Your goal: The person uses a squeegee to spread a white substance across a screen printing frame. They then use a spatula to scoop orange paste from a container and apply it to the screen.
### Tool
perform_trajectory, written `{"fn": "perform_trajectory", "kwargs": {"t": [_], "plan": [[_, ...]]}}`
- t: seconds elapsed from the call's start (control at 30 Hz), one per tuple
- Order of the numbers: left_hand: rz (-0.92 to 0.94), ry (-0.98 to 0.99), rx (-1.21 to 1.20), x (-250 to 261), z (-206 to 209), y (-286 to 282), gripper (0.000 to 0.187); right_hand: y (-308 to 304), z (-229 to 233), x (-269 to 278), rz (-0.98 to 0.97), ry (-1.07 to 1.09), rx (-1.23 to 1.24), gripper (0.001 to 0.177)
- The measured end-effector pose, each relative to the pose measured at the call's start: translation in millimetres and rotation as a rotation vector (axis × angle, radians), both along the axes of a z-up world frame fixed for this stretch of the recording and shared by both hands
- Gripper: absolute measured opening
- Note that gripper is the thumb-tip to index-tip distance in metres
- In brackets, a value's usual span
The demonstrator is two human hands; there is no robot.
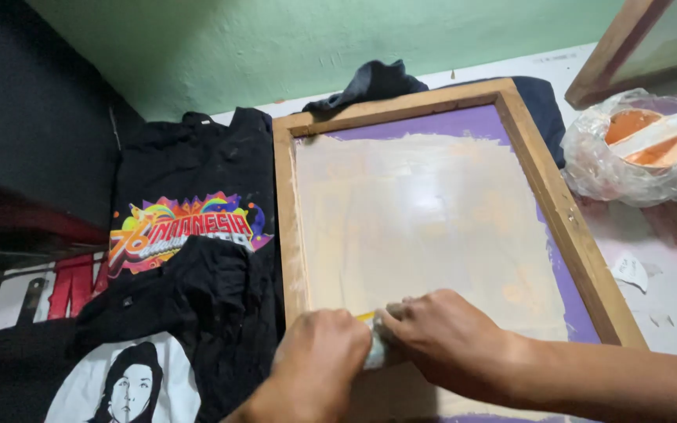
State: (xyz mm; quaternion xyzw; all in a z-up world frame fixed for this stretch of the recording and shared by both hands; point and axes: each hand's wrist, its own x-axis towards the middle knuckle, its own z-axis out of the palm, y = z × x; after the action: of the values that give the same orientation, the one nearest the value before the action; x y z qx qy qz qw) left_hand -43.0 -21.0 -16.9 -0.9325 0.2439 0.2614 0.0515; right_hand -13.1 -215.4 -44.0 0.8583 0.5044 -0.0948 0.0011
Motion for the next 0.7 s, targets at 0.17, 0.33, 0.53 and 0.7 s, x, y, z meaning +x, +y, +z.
{"fn": "perform_trajectory", "kwargs": {"t": [0.17, 0.33, 0.53, 0.7], "plan": [[-0.062, -0.130, -0.281, 9, 7, 27, 0.007, -2, 23, 21, -0.060, 0.038, -0.003, 0.007], [0.095, -0.535, -0.249, 99, 31, 40, 0.016, 33, 44, 116, -0.367, -0.118, 0.043, 0.010], [0.222, -0.583, -0.238, 144, 17, 55, 0.030, 59, -6, 169, -0.342, -0.345, 0.174, 0.011], [0.339, -0.278, -0.132, 68, 32, 32, 0.031, 38, -5, 82, -0.163, -0.217, 0.030, 0.012]]}}
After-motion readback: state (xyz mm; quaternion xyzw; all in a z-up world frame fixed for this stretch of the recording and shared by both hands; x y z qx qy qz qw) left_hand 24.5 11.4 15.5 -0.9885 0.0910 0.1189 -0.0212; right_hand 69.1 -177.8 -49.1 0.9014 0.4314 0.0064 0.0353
